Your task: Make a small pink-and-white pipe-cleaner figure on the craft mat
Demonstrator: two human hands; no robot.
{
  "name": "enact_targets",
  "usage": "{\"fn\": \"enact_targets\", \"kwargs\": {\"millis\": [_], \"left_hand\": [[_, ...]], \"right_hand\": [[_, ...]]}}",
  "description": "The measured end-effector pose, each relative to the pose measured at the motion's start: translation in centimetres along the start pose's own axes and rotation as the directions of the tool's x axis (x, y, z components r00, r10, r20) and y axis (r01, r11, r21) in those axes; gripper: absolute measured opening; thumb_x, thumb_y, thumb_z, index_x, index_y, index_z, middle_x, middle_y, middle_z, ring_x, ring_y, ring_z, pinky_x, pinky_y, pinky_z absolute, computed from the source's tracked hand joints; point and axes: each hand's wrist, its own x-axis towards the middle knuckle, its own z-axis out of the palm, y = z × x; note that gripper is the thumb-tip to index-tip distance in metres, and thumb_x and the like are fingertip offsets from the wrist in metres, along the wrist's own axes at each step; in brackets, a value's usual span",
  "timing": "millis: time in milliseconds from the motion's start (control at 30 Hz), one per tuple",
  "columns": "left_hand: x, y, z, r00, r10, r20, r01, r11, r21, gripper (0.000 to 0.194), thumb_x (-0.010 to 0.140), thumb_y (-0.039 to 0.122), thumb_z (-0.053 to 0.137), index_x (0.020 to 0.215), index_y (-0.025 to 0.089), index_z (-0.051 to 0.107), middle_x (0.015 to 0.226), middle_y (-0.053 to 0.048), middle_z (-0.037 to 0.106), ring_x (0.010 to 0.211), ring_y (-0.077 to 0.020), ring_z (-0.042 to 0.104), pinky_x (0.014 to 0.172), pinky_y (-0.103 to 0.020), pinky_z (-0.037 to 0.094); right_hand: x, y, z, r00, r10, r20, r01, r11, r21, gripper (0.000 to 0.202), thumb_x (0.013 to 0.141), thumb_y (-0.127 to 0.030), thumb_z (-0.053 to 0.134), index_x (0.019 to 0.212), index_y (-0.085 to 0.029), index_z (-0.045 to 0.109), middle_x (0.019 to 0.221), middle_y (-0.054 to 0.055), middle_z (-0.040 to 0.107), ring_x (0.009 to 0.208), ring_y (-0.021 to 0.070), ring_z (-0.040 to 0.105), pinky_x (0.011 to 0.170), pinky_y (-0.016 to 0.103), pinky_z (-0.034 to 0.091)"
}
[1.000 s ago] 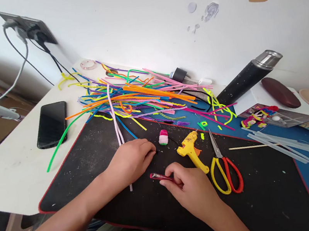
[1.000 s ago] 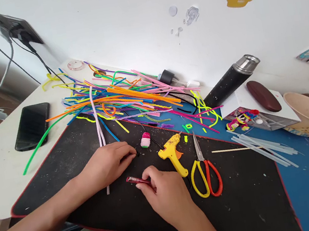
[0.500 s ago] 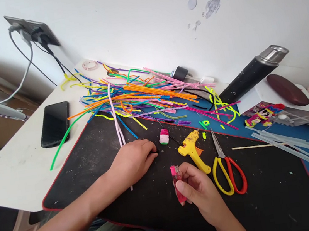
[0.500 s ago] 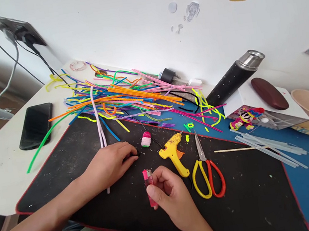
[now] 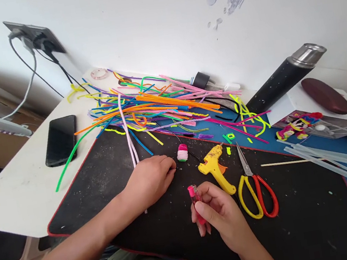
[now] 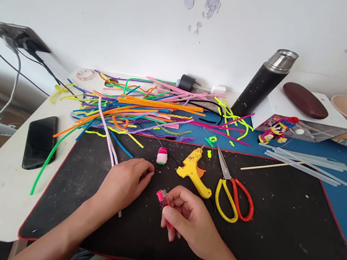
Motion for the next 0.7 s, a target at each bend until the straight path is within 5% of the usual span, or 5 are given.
{"fn": "enact_targets", "kwargs": {"millis": [500, 700], "left_hand": [[-1.2, -2.5, -3.1, 0.986, -0.155, -0.066, 0.123, 0.928, -0.352, 0.019, 0.095, 0.034, 0.056, 0.092, 0.021, 0.070, 0.079, 0.001, 0.069, 0.068, -0.0147, 0.062, 0.062, -0.024, 0.046], [-1.4, -2.2, -3.3, 0.986, -0.165, 0.011, 0.147, 0.842, -0.519, 0.022, 0.094, 0.037, 0.058, 0.088, 0.020, 0.070, 0.076, 0.001, 0.068, 0.065, -0.0137, 0.058, 0.060, -0.023, 0.046]], "right_hand": [[0.1, 0.3, 0.0, 0.999, -0.044, -0.022, 0.045, 0.998, 0.051, 0.035, 0.095, -0.050, 0.073, 0.092, -0.021, 0.053, 0.072, 0.000, 0.073, 0.045, 0.0114, 0.065, 0.040, 0.017, 0.036], [0.2, 0.2, 0.2, 0.999, -0.033, -0.015, 0.035, 0.992, 0.120, 0.036, 0.096, -0.050, 0.073, 0.091, -0.022, 0.051, 0.067, -0.004, 0.067, 0.039, 0.0066, 0.048, 0.039, 0.018, 0.033]]}}
